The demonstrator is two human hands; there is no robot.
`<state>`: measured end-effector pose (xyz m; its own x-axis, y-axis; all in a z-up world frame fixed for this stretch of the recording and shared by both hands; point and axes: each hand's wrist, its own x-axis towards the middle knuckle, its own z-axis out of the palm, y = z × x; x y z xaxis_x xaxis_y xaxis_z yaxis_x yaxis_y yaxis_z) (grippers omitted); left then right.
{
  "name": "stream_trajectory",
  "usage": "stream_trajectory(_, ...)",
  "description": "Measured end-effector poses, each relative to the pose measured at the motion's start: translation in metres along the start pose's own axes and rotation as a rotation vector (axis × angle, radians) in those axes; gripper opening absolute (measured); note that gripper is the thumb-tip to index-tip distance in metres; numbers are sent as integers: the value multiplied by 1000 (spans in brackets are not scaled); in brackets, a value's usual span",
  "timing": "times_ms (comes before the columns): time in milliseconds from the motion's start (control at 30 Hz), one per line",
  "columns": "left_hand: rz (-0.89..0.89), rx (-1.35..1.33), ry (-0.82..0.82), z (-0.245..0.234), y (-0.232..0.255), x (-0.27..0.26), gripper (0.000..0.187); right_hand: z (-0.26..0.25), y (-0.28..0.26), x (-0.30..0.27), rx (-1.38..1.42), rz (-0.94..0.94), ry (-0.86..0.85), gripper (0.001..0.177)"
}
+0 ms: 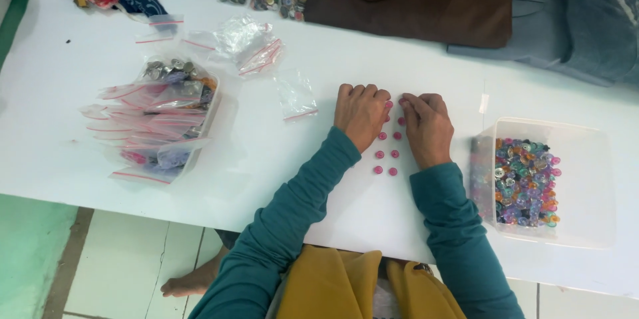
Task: Sorting small colorful buttons and placing them into small plastic bags for packaging
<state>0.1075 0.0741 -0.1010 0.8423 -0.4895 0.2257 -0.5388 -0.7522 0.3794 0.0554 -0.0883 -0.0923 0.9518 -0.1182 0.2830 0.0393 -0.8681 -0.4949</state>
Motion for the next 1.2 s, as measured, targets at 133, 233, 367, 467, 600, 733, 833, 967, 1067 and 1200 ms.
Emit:
stream_trajectory(133, -32, -58, 40, -48, -7, -31, 20, -6, -11, -1, 77, -44, -8, 19)
stream_trajectory(233, -108, -76, 36, -65, -35, -61, 22, -11, -28, 0, 91, -101, -9, 19)
stream_trajectory(367, -322, 44, -32, -72, -79, -96, 30, -14, -59, 2, 187, -219, -41, 20)
stream_trajectory(467, -335, 67, 28, -68, -97, -109, 23, -12, -84, -3, 236, -263, -59, 19)
stream_trajectory(600, -224, 167, 170, -46, -111, -109, 10, 5, -86, -14, 229, -366, -65, 19)
stream_trajectory(733, -92, 149, 242, -45, -89, -104, 10, -1, -92, -20, 217, -400, -63, 23)
stream_trajectory(833, 55, 132, 297, -49, -60, -93, 9, -6, -88, -19, 179, -421, -46, 27)
stream_trajectory(967, 177, 57, 384, -67, -27, -68, 9, -9, -78, -13, 162, -458, 68, 19)
stream_trajectory(1067, 184, -77, 384, -79, -18, -52, 13, -18, -73, -9, 259, -422, 155, 15)
stream_trajectory(1200, 158, -327, 292, -85, -26, -29, 14, -31, -72, -4, 409, -313, 202, 12)
